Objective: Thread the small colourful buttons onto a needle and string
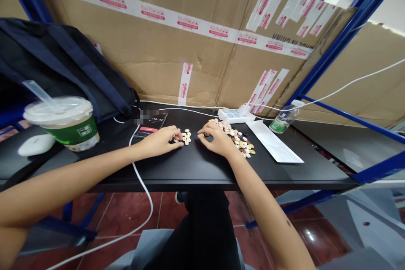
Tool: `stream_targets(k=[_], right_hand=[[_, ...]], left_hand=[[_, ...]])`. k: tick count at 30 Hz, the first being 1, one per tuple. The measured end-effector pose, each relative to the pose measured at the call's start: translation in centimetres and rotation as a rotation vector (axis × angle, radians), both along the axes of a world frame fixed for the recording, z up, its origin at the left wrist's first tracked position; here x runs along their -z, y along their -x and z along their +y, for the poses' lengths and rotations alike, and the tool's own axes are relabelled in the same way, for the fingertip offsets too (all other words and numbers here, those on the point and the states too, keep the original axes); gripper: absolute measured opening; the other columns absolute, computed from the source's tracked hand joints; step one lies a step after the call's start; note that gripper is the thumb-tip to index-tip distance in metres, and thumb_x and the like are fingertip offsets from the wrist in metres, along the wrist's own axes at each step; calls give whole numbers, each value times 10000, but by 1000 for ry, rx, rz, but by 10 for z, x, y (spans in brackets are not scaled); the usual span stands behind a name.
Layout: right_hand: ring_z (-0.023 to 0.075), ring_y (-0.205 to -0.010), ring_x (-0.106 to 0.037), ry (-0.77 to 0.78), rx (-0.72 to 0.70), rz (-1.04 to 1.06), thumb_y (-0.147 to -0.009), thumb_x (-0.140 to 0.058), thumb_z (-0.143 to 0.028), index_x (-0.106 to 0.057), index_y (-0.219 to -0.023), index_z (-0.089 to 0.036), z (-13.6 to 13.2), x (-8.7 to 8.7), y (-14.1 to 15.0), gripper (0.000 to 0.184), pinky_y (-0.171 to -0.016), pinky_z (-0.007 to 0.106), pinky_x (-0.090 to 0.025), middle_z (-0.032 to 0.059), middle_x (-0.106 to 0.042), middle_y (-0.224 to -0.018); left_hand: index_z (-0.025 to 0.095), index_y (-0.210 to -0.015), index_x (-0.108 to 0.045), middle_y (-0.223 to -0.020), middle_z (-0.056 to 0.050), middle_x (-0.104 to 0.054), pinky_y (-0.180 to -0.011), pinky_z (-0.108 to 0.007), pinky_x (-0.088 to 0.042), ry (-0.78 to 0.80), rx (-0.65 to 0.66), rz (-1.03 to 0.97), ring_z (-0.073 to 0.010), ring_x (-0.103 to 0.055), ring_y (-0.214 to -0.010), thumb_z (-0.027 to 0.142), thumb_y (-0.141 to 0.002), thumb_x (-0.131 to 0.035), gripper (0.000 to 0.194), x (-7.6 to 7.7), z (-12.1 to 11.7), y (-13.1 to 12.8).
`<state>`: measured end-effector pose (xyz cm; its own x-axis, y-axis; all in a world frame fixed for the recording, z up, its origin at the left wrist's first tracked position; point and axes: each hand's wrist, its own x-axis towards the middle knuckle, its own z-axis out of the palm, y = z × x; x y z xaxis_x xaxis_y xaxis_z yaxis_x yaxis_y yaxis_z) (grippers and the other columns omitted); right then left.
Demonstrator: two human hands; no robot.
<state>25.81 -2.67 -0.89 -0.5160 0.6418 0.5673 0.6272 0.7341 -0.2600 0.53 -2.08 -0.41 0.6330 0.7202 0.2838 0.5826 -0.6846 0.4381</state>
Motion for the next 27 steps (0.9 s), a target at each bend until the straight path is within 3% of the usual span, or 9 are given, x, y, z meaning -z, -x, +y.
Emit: stream_targets(k=[6, 14, 17, 21, 27], right_hand=[[198, -974, -601, 67, -140, -66, -929, -594, -295, -691, -1109, -237, -12, -3, 21, 212, -907, 353, -500, 75, -609, -1032], [196, -1006, -607, 121, -213, -28, -884, -651, -238, -691, -935, -215, -14, -1, 25, 69, -923, 351, -490, 66, -651, -1028], [180, -922, -629, 174, -267, 10, -870, -650, -206, -690, -915, -215, -17, 0, 26, 61, -863, 327, -510, 48, -689, -966], [149, -761, -617, 233, -272, 52, -865, -644, -212, -695, -950, -206, -17, 5, 26, 100, -719, 293, -531, 42, -700, -916], [151, -807, -641, 246, -282, 136, -869, -648, -238, -695, -962, -200, -17, 5, 26, 111, -761, 308, -565, 63, -688, -983]], left_hand=[[184, -936, -694, -990, -66, -605, -803, -304, -448, 36, -15, 39, -203, -607, -888, 324, -861, -604, 183, 0, 2, 2], [164, -849, -657, -890, -32, -657, -720, -261, -440, 155, 38, -60, -177, -596, -816, 293, -783, -694, 149, 0, 5, -1], [163, -869, -639, -864, -19, -681, -676, -245, -436, 201, 97, -115, -150, -601, -747, 265, -791, -683, 135, 0, 4, -1], [143, -877, -657, -842, -32, -706, -711, -251, -474, 325, 117, -212, -148, -638, -754, 240, -786, -684, 135, 2, 6, -3], [113, -852, -682, -850, -65, -736, -770, -273, -515, 565, 107, -330, -157, -680, -782, 207, -757, -704, 135, 1, 9, -4]])
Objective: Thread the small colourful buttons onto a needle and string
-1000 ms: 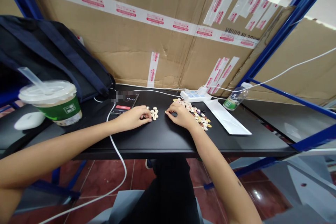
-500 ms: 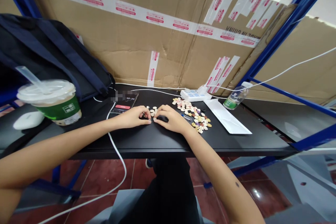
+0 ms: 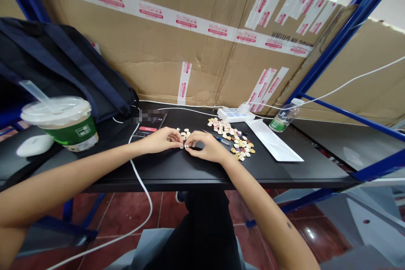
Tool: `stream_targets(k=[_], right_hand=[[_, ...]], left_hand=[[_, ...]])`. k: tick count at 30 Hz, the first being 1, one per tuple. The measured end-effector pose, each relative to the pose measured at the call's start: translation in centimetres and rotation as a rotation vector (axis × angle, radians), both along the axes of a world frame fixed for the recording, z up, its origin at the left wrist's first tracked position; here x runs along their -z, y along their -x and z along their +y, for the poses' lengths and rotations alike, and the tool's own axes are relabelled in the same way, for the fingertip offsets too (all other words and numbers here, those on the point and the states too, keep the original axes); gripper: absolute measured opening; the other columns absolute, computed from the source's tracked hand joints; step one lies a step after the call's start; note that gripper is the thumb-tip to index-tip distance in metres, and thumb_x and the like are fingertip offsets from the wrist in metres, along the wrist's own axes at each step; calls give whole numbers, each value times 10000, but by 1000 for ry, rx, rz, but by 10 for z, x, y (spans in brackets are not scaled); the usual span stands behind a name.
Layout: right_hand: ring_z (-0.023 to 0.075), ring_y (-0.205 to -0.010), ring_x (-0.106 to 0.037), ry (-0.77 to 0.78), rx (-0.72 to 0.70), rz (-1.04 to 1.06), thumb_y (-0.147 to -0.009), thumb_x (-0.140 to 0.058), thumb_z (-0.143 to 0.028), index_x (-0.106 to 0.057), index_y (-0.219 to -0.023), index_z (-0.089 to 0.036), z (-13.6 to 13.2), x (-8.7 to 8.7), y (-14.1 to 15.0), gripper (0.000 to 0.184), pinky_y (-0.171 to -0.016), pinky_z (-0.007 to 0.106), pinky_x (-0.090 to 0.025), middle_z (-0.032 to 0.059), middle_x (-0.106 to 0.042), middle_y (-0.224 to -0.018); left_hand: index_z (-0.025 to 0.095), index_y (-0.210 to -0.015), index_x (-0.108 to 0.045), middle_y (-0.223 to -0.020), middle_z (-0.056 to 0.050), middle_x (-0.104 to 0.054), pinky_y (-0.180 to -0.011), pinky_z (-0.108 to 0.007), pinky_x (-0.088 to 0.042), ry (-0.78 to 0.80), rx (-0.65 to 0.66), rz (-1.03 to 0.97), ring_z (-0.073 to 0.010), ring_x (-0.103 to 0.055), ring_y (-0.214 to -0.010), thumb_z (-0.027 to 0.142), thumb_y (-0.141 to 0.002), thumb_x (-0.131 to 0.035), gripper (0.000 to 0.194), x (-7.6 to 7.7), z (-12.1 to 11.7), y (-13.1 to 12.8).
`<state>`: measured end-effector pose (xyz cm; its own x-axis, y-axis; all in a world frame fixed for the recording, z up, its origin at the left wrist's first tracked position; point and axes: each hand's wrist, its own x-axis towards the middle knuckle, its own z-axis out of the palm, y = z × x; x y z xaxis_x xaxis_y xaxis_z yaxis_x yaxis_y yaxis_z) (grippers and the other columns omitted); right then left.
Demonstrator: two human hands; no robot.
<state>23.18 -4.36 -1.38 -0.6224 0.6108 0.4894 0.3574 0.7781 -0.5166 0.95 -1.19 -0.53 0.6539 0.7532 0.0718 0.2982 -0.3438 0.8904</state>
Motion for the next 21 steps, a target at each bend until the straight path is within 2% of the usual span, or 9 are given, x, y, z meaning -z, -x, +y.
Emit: stream_targets(k=[8, 15, 18, 21], right_hand=[[168, -844, -666, -18, -1, 63, -878, -656, -278, -709, -993, -197, -3, -3, 4, 150, -776, 326, -591, 76, -705, -978], [182, -864, -681, -65, 10, 111, -858, -685, -285, -729, -926, -203, -5, -4, 3, 115, -774, 331, -586, 72, -734, -951], [184, -871, -680, -55, 15, 122, -850, -691, -273, -723, -898, -198, -5, -5, 3, 95, -781, 327, -577, 73, -730, -942], [165, -811, -662, -49, 50, 82, -849, -681, -270, -708, -943, -196, -4, -5, 1, 122, -751, 312, -561, 64, -711, -926]], left_hand=[[104, -809, -698, -702, -28, -711, -724, -244, -514, 124, -36, -108, -118, -660, -668, 126, -745, -696, 68, -1, -1, -3], [93, -801, -701, -698, -48, -705, -644, -238, -516, 163, -74, -172, -113, -643, -613, 181, -729, -749, 123, 2, -2, -6], [93, -815, -692, -721, -55, -706, -661, -250, -524, 133, -56, -164, -121, -649, -627, 204, -746, -739, 139, 2, -4, -7], [107, -894, -687, -791, -64, -712, -714, -274, -528, -15, -30, -113, -150, -672, -708, 259, -793, -710, 184, -1, -7, -6]])
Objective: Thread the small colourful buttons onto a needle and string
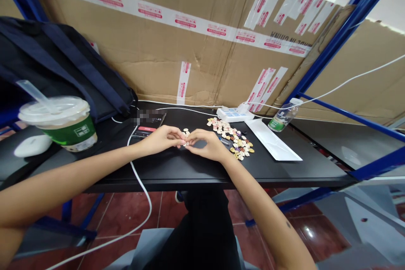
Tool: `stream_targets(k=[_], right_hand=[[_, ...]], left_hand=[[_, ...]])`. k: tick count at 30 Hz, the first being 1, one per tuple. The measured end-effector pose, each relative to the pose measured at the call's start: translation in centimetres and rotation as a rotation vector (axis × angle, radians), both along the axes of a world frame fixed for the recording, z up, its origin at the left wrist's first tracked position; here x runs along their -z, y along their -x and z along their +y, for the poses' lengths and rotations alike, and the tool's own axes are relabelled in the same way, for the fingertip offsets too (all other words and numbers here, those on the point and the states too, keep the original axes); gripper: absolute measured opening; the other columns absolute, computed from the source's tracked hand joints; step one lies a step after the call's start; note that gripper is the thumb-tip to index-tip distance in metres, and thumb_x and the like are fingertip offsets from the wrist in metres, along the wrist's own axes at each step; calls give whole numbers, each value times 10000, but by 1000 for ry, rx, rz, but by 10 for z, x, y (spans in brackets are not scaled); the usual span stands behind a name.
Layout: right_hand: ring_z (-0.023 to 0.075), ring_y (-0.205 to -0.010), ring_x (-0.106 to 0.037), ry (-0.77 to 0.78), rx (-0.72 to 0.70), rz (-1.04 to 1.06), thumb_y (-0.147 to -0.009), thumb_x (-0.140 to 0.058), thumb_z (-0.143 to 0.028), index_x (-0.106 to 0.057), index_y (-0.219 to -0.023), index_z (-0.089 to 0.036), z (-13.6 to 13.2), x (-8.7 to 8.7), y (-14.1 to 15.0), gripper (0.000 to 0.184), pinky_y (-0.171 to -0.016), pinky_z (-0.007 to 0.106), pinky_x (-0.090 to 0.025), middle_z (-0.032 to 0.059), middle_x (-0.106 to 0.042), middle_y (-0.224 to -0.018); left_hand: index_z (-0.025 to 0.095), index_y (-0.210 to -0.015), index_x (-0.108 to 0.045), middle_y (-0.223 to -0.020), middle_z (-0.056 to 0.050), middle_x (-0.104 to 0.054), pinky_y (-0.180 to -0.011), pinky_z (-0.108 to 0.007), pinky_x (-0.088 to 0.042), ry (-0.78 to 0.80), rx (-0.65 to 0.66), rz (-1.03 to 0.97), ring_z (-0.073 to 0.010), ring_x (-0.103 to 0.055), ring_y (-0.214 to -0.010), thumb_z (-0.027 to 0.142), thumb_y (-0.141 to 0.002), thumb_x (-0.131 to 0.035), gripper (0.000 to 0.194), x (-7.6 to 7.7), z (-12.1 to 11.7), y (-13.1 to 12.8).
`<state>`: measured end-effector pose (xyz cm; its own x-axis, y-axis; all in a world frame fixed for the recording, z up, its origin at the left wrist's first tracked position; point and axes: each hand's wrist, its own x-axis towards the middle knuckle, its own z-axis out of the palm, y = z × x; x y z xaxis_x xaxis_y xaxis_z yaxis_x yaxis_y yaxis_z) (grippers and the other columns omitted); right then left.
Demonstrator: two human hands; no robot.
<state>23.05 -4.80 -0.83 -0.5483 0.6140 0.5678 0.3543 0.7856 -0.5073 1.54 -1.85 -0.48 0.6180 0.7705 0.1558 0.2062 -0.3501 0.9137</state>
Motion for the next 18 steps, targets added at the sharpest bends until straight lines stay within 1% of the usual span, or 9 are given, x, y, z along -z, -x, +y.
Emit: stream_targets(k=[2, 4, 5, 6, 7, 9, 11, 14, 18], right_hand=[[152, -761, -635, -11, 40, -68, -846, -672, -259, -697, -950, -197, 2, 0, -5, 123, -727, 304, -542, 54, -696, -906], [148, -738, -612, -27, 74, -150, -840, -661, -243, -687, -911, -199, 5, -1, -13, 87, -720, 301, -523, 45, -686, -882], [150, -734, -606, -36, 90, -188, -836, -656, -236, -681, -882, -199, 6, -1, -18, 64, -722, 303, -516, 42, -683, -864], [156, -732, -602, -48, 110, -223, -831, -653, -230, -676, -856, -199, 8, -1, -23, 46, -727, 310, -510, 40, -678, -842], [164, -737, -601, -63, 129, -259, -827, -648, -224, -672, -834, -200, 9, -2, -28, 34, -738, 320, -506, 39, -673, -821], [189, -776, -607, -104, 171, -303, -816, -647, -212, -667, -817, -203, 11, -3, -35, 22, -778, 351, -501, 45, -669, -816], [213, -834, -615, -142, 193, -307, -814, -649, -207, -670, -849, -208, 11, -5, -37, 41, -817, 380, -497, 54, -674, -850], [233, -905, -620, -174, 180, -279, -829, -657, -227, -681, -939, -214, 11, -6, -32, 114, -860, 403, -495, 70, -677, -924], [230, -975, -621, -178, 120, -301, -887, -620, -259, -687, -1095, -229, 11, -4, -18, 220, -899, 404, -499, 85, -664, -1042]], left_hand=[[130, -932, -686, -853, -66, -704, -756, -289, -515, -207, -44, 104, -166, -665, -773, 285, -835, -670, 184, -2, 0, 3], [149, -916, -683, -913, -68, -679, -798, -303, -489, -446, -128, 261, -182, -640, -837, 263, -862, -627, 138, -3, 2, 8], [154, -898, -677, -933, -70, -664, -811, -307, -475, -535, -162, 341, -191, -627, -862, 247, -864, -614, 117, -3, 4, 10], [156, -880, -668, -939, -71, -651, -811, -308, -464, -582, -184, 410, -200, -617, -876, 249, -861, -615, 109, -3, 5, 13], [157, -865, -659, -933, -72, -643, -798, -306, -455, -591, -193, 462, -208, -612, -876, 276, -858, -625, 124, -2, 7, 15], [161, -838, -641, -902, -71, -637, -749, -298, -440, -562, -209, 522, -218, -607, -846, 372, -847, -648, 211, 0, 11, 17], [165, -812, -629, -876, -70, -640, -705, -289, -422, -537, -228, 542, -221, -604, -817, 438, -834, -658, 275, 3, 13, 18], [171, -789, -631, -845, -61, -660, -673, -271, -405, -491, -210, 519, -208, -613, -789, 407, -828, -664, 241, 6, 16, 18], [172, -814, -646, -787, -28, -684, -650, -251, -422, -342, -136, 445, -174, -631, -715, 332, -808, -688, 166, 6, 17, 17]])
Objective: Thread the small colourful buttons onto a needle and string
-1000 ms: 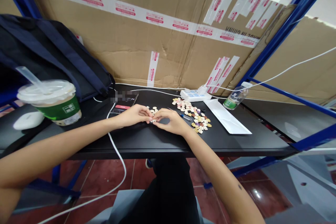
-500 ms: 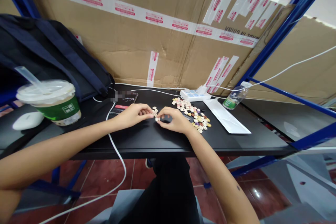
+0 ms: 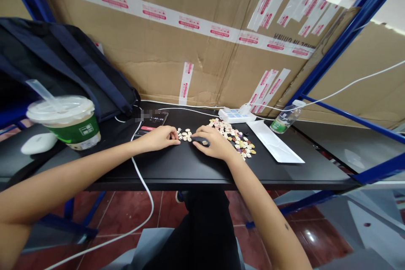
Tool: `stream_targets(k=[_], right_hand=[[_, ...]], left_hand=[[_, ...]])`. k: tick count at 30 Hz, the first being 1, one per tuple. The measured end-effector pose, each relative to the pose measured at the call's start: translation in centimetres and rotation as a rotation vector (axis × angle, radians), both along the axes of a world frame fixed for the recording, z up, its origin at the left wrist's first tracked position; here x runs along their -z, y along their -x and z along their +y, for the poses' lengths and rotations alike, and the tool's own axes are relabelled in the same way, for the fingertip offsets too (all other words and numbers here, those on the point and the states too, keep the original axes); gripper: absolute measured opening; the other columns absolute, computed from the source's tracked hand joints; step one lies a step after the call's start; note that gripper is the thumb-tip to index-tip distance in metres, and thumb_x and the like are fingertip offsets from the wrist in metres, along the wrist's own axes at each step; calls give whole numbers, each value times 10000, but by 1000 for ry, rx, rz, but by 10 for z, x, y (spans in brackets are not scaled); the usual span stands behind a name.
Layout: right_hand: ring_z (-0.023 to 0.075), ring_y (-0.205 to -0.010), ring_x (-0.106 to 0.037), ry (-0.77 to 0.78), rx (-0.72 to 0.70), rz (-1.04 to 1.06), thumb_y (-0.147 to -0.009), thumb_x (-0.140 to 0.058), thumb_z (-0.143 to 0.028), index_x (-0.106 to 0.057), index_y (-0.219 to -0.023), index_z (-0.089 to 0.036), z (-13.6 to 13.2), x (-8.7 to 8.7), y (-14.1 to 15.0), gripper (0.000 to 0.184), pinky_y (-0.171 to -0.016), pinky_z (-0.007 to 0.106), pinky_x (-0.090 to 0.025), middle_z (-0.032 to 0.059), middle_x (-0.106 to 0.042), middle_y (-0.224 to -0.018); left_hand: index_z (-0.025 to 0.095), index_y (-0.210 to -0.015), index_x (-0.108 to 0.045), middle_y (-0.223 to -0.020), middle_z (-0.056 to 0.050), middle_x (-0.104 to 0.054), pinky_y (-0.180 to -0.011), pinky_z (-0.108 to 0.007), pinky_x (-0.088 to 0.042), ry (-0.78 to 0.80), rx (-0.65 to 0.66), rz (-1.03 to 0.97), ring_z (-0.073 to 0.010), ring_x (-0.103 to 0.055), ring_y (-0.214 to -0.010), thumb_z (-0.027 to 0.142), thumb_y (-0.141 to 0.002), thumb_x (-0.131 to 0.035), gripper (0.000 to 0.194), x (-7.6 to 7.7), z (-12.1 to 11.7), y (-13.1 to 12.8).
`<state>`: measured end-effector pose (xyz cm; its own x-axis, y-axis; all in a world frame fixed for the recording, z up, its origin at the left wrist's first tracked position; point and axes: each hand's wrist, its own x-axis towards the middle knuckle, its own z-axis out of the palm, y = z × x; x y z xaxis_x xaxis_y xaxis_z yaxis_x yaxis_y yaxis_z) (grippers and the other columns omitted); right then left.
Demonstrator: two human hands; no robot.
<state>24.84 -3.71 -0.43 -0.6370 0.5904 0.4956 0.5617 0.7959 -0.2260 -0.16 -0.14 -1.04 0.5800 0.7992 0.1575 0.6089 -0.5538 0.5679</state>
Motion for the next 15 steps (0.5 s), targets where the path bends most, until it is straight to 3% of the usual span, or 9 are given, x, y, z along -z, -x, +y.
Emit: stream_targets(k=[3, 7, 15], right_hand=[[225, -1008, -623, 17, -23, -45, -915, -585, -246, -690, -1102, -234, 0, 3, 7, 215, -918, 405, -499, 83, -667, -1082], [211, -1046, -638, 79, -60, 14, -920, -581, -223, -697, -956, -218, -3, 5, 11, 121, -951, 391, -498, 75, -697, -1087], [188, -919, -675, 187, -120, 136, -898, -622, -242, -685, -965, -215, -7, 5, 15, 96, -881, 354, -536, 55, -723, -998]], left_hand=[[168, -826, -642, -772, -18, -684, -661, -247, -449, 49, 12, -52, -160, -630, -687, 290, -786, -704, 143, -2, -1, -1], [158, -840, -634, -783, -26, -701, -702, -253, -492, 122, 37, -171, -158, -657, -725, 224, -766, -702, 120, -2, -3, -5], [106, -814, -669, -713, -45, -703, -702, -265, -539, 449, 79, -388, -135, -664, -671, 161, -737, -712, 104, -2, -4, -9]])
